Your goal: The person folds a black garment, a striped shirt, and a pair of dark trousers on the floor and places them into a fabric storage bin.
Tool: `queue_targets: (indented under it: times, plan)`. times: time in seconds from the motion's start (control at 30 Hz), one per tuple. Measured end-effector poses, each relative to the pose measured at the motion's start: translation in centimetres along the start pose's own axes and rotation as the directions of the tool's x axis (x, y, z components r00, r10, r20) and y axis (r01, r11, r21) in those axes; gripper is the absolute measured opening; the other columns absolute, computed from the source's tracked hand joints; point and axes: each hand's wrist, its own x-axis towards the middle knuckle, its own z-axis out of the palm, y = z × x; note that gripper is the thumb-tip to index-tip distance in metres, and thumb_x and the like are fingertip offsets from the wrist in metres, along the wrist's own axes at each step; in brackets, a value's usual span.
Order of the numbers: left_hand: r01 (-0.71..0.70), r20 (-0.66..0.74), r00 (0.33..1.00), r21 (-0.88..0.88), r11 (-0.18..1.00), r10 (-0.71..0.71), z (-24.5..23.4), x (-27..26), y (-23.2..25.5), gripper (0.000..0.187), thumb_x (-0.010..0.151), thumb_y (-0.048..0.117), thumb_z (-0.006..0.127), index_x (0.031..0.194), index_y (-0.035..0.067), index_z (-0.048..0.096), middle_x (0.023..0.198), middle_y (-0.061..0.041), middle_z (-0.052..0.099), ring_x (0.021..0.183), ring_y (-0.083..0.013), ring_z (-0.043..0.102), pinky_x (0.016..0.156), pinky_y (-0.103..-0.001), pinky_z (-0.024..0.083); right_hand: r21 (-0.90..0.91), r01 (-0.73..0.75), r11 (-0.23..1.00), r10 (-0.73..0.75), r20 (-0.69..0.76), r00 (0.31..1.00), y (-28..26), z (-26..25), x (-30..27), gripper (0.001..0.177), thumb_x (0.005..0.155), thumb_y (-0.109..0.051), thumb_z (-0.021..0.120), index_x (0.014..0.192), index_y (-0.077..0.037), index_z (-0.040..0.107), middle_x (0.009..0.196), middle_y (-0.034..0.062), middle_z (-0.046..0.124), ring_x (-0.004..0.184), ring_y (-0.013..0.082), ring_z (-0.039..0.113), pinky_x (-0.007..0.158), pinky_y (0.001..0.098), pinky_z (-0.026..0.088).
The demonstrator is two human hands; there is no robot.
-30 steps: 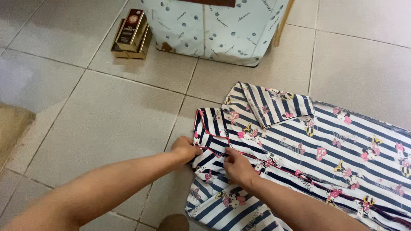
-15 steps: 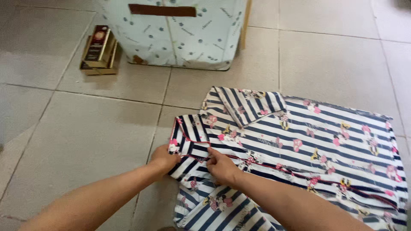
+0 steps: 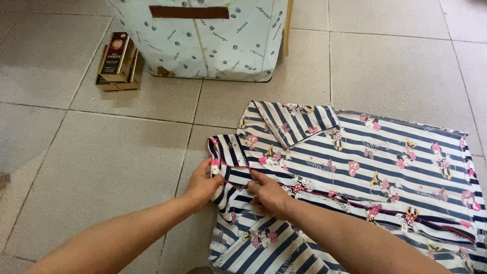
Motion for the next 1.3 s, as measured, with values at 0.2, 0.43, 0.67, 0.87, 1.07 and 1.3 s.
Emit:
queue_targets:
  times: [0.2,0.43,0.67,0.87,1.07,1.3]
  plan:
    - [-0.099,0.156,0.984,0.094,0.991,0.084,3.0,-2.2,2.3,0.097,0.086,0.002,0.068,0.174,0.016,0.029,0.113,-0.012,0.075,0.080,-0.0194,0.067,0.071,-0.035,0.056,-0.149,-0.011,0.989,-0.005,-0.106,0.994,-1.9,-0.1,-0.5,0.076,0.104,-0.068,0.047,0.166,-0.025,0.049,0.121,0.0089,0.071,0.090,0.0202,0.070,0.065,0.0366,0.062]
    - [-0.363,0.318,0.922,0.514,0.777,0.221,4.8,-4.4,4.4,0.074,0.092,0.011,0.079,0.158,0.006,0.045,0.121,-0.022,0.078,0.108,-0.0314,0.073,0.094,-0.044,0.059,-0.251,0.322,0.913,-0.378,-0.218,0.900,-4.5,0.8,1.2,0.072,0.096,-0.056,0.072,0.149,-0.009,0.058,0.117,0.0147,0.078,0.089,0.0253,0.073,0.074,0.0392,0.061]
    - [-0.332,0.416,0.896,0.385,0.861,0.159,6.2,-7.5,7.1,0.085,0.083,0.006,0.073,0.160,0.011,0.038,0.115,-0.014,0.078,0.102,-0.0301,0.077,0.090,-0.048,0.065,-0.542,0.162,0.824,-0.427,-0.409,0.807,-5.1,-0.4,5.2,0.046,0.091,-0.032,0.078,0.129,-0.007,0.082,0.113,0.0216,0.086,0.102,0.0333,0.084,0.093,0.0422,0.062]
    - [-0.061,0.273,0.959,0.458,0.887,-0.075,5.6,-6.7,5.1,0.057,0.103,0.029,0.069,0.156,0.020,0.050,0.099,-0.003,0.079,0.090,-0.0232,0.079,0.081,-0.040,0.060,-0.649,0.076,0.757,-0.487,-0.482,0.728,-3.7,-3.1,4.9,0.051,0.091,-0.027,0.083,0.135,-0.006,0.068,0.125,0.0221,0.076,0.118,0.0398,0.072,0.103,0.0473,0.055]
    - [-0.372,-0.122,0.846,0.562,0.739,0.519,4.1,-3.2,-1.7,0.053,0.084,0.024,0.091,0.122,0.004,0.060,0.102,-0.012,0.069,0.090,-0.0319,0.072,0.077,-0.047,0.059,-0.617,0.171,0.769,-0.539,-0.480,0.693,-3.1,-2.1,3.8,0.038,0.094,-0.023,0.071,0.129,-0.008,0.067,0.113,0.0172,0.079,0.111,0.0376,0.075,0.100,0.0483,0.057]
    - [0.152,-0.088,0.988,0.572,0.806,-0.124,4.1,-4.2,2.1,0.065,0.088,0.028,0.089,0.138,0.009,0.054,0.122,-0.016,0.075,0.107,-0.0341,0.079,0.098,-0.043,0.060,-0.617,0.244,0.748,-0.583,-0.435,0.686,-2.6,0.5,3.7,0.040,0.091,-0.017,0.071,0.129,-0.006,0.064,0.108,0.0190,0.073,0.103,0.0386,0.072,0.093,0.0497,0.057]
